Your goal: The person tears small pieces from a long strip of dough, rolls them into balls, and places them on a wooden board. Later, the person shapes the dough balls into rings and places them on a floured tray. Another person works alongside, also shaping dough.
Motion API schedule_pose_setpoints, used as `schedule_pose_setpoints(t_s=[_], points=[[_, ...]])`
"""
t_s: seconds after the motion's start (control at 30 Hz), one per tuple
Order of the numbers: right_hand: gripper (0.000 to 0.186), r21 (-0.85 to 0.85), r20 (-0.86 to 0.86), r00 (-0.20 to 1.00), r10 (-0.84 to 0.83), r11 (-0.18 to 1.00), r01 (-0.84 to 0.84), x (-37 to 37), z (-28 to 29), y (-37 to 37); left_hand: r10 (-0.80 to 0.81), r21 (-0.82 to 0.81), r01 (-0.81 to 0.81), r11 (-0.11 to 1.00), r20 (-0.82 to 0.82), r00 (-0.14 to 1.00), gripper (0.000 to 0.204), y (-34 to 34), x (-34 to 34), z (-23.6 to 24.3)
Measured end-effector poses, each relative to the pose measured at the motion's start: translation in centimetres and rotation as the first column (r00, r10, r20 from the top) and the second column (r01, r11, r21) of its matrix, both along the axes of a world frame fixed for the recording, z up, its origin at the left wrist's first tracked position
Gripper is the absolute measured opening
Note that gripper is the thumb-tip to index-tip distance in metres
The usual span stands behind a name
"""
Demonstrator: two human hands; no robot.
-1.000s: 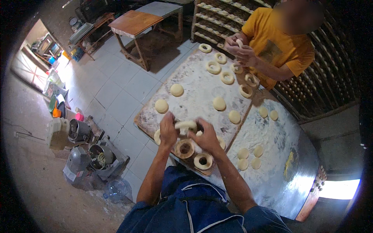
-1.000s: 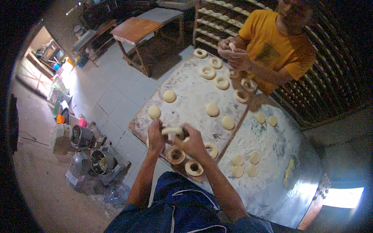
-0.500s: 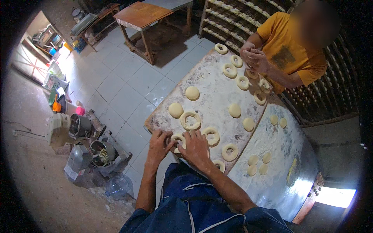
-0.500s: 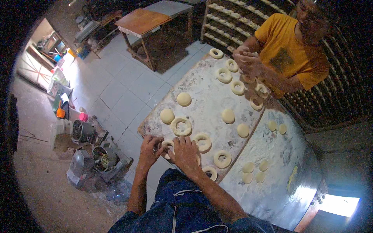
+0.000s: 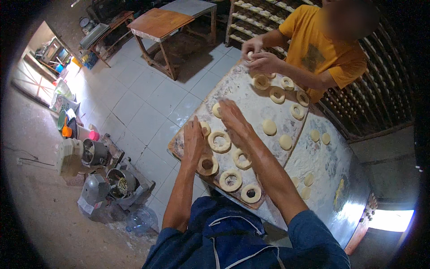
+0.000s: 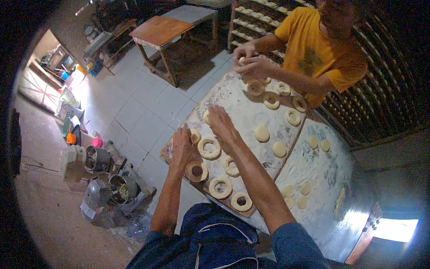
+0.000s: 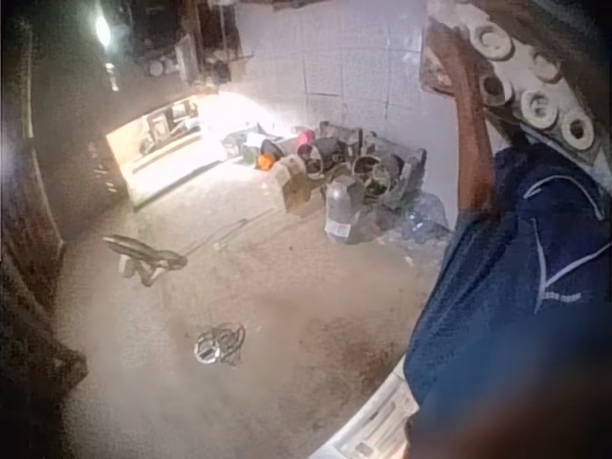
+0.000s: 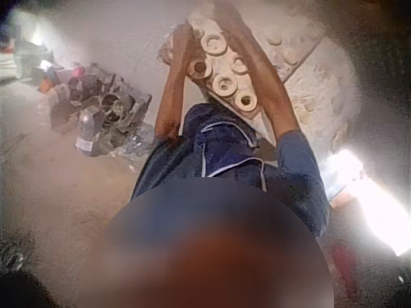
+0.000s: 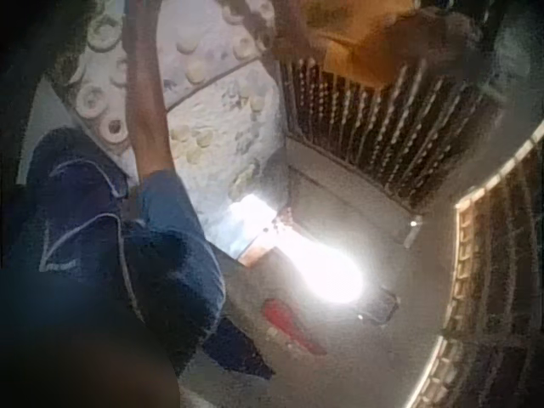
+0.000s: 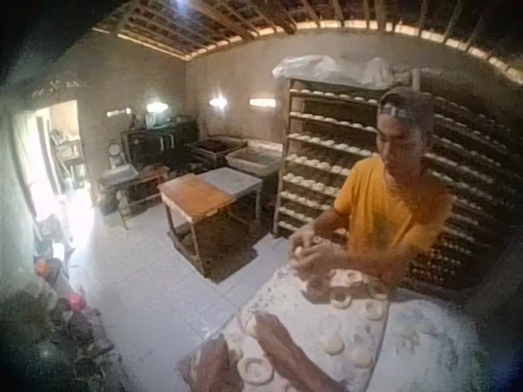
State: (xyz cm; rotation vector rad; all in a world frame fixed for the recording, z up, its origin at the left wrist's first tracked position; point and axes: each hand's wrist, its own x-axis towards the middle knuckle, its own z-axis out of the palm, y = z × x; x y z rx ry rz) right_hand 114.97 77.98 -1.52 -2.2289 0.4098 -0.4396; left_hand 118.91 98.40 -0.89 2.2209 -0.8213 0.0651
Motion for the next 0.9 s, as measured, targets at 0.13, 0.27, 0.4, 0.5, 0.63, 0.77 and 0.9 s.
schedule_pose_setpoints(t_s=[0.13,0.27,0.4,0.5,0.63,0.77,0.9], points=[[0.032,0.29,-0.111,0.99,0.09,0.955,-0.055,1.3,-2.2,-1.7,-0.162,0.264,0.196,0.944,-0.146,0.976,0.048,-0.4,3.2,0.4],[0.034,0.239,-0.236,0.957,0.168,0.965,-0.111,-1.3,0.0,-3.8,-0.127,-0.128,0.075,0.989,-0.464,0.877,0.042,-0.4,2.0,1.0],[0.043,0.541,0.153,0.976,-0.155,0.84,0.049,-10.1,0.6,-1.9,-0.231,-0.277,0.097,0.956,-0.506,0.831,0.034,-0.8,-6.6,6.2],[0.046,0.713,0.231,0.885,-0.403,0.69,0.128,-23.1,2.6,-3.3,-0.4,-0.29,0.281,0.915,-0.557,0.728,0.035,-3.0,-15.3,2.2],[0.042,0.229,-0.026,0.78,-0.626,0.755,0.614,-42.3,2.2,-7.9,-0.558,-0.334,0.454,0.826,-0.597,0.576,0.034,-11.7,-28.5,4.5],[0.046,-0.249,-0.211,0.49,-0.846,0.531,0.81,-53.6,-1.2,-10.5,-0.692,-0.215,0.665,0.716,-0.087,0.717,0.038,-20.2,-34.7,0.7],[0.032,-0.421,-0.277,0.452,-0.848,0.53,0.736,-56.7,0.2,-11.9,-0.716,-0.285,0.664,0.692,-0.153,0.681,0.033,-21.6,-38.7,3.0]])
